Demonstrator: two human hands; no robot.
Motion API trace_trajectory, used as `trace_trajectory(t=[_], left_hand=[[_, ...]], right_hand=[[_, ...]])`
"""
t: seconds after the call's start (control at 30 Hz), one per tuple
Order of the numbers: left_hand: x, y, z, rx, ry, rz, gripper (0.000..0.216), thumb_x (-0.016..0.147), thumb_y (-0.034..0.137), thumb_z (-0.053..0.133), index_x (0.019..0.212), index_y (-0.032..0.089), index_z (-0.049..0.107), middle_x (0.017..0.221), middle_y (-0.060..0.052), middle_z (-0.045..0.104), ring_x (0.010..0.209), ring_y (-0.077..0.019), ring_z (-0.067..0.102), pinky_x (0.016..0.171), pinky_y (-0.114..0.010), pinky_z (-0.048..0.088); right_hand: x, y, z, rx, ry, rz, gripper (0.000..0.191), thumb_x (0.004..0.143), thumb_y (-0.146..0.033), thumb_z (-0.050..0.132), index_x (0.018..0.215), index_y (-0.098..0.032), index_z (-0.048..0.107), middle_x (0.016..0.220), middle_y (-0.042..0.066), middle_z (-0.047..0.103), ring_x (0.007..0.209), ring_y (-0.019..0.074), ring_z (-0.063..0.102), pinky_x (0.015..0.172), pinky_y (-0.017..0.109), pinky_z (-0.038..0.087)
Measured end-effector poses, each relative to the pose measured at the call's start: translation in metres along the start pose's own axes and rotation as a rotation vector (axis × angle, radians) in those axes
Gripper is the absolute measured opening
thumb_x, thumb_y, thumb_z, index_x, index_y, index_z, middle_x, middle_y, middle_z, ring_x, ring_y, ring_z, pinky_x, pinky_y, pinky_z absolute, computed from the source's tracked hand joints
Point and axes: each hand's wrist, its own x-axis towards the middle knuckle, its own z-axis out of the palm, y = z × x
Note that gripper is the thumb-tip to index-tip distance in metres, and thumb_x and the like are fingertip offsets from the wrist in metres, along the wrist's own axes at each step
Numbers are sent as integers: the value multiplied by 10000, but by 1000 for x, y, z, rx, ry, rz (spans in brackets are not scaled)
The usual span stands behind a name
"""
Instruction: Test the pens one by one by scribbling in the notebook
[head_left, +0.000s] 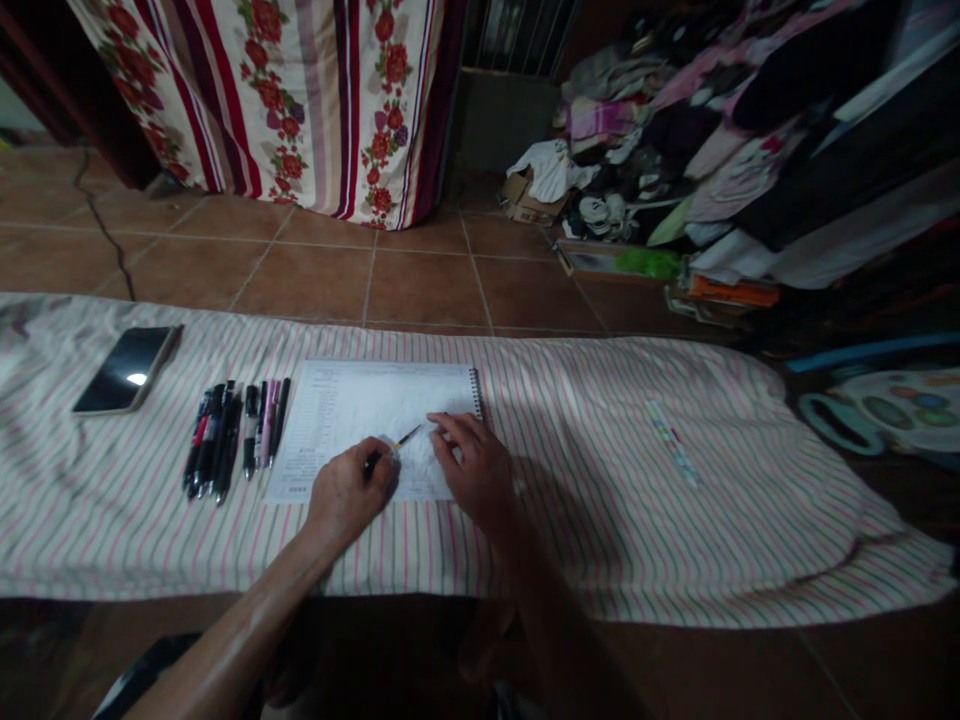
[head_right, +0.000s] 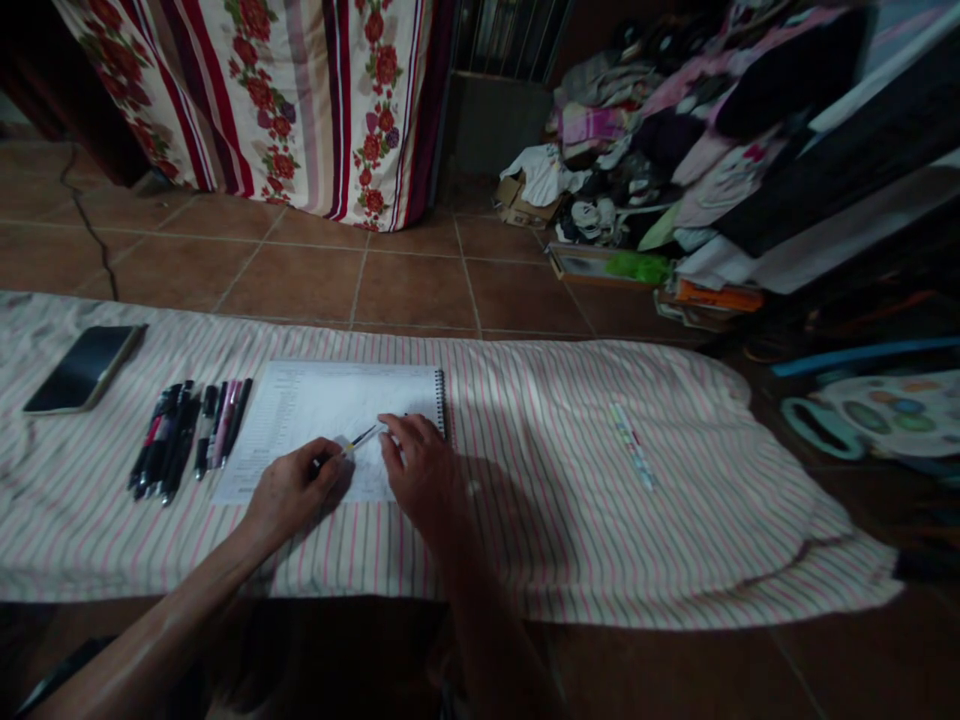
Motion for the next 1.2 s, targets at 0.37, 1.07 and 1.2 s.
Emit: trace_trajectory(t=[0.37,1.07,1.2], left_hand=[[-4,5,0,74,6,45,225,845,262,421,938,202,617,767,-40,663,691,-173,597,619,-258,345],[-7,-11,-4,25,-4,37,286,853,322,420,996,191,630,797,-59,686,701,-191,621,659,-284,402],[-6,-13,-6,37,41,32,312,852,340,428,1053,194,616,803,-65,693,736,-208,635,667,-294,418]], right_hand=[[-9,-13,16,-83,-280,-149,310,902,-158,388,1124,-207,598,896,55,657,850,167,597,741,276,469],[3,14,9,-28,52,53,287,889,-194,415,1058,-159,644,919,87,668,838,182,623,781,303,485],[3,5,11,-14,5,47,269,881,-201,431,1025,-179,658,895,78,667,812,170,623,764,283,485]])
